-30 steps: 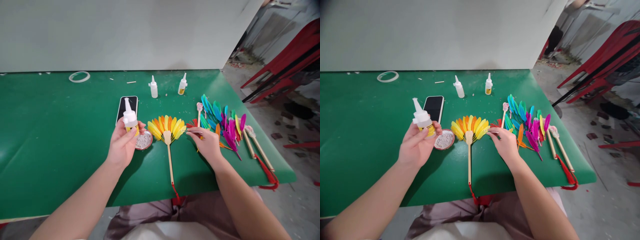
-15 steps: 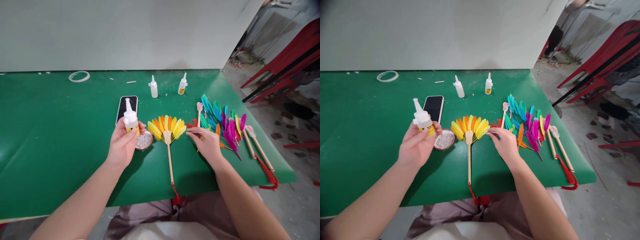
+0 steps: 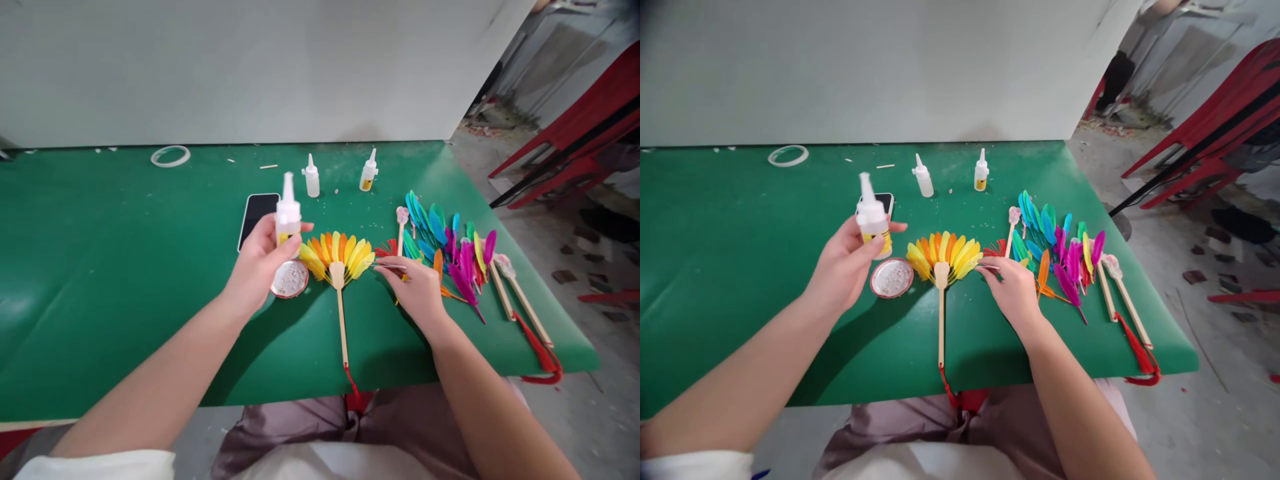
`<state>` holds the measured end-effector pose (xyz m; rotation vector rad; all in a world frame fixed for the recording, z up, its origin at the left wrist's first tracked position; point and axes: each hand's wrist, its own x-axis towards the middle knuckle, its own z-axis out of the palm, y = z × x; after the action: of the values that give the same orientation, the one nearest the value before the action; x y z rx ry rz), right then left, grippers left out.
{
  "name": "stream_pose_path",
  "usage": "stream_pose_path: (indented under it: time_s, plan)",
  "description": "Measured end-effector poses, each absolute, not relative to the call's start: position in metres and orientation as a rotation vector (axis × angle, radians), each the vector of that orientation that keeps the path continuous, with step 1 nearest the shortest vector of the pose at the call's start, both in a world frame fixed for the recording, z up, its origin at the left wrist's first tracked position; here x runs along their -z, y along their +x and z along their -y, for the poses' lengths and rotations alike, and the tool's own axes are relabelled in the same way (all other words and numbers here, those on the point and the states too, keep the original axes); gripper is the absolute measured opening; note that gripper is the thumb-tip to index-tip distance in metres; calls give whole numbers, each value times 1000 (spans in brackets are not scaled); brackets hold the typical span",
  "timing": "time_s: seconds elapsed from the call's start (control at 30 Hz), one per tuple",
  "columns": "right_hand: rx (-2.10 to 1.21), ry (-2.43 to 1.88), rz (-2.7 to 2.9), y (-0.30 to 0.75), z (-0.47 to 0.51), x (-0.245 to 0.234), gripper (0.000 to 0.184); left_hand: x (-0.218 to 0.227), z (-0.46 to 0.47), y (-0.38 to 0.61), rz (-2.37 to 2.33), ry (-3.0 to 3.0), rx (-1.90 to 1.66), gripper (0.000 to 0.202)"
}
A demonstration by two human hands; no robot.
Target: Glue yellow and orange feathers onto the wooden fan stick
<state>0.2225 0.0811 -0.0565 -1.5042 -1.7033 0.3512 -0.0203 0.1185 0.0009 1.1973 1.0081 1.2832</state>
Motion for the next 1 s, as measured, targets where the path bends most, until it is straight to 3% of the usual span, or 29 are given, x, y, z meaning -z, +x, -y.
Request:
stream_pose_path:
  time_s: [0.17,0.53,0.77,0.83,0.93,1.0]
  plan:
    - [-368,-1508,1701,223,-81,56,11,-9,-178,4,-1034,1504,-1163,34]
    - [-337,-1464,1726,224,-82,59,9,48,-237,38,-1274,1908,-757,43]
    - [-376,-1488,1695,224,-83,59,10,36,-218,26,-1345,1947,-723,88]
    - [-369,-1495,1687,224,-83,58,11,28,-204,19,-1378,2010,-831,78]
    - [-375,-1512,1684,224,-82,57,11,14,-177,15,-1423,2172,-1136,41]
    - [-388,-1513,1682,224,-82,57,11,10,-161,20,-1346,2317,-1104,28]
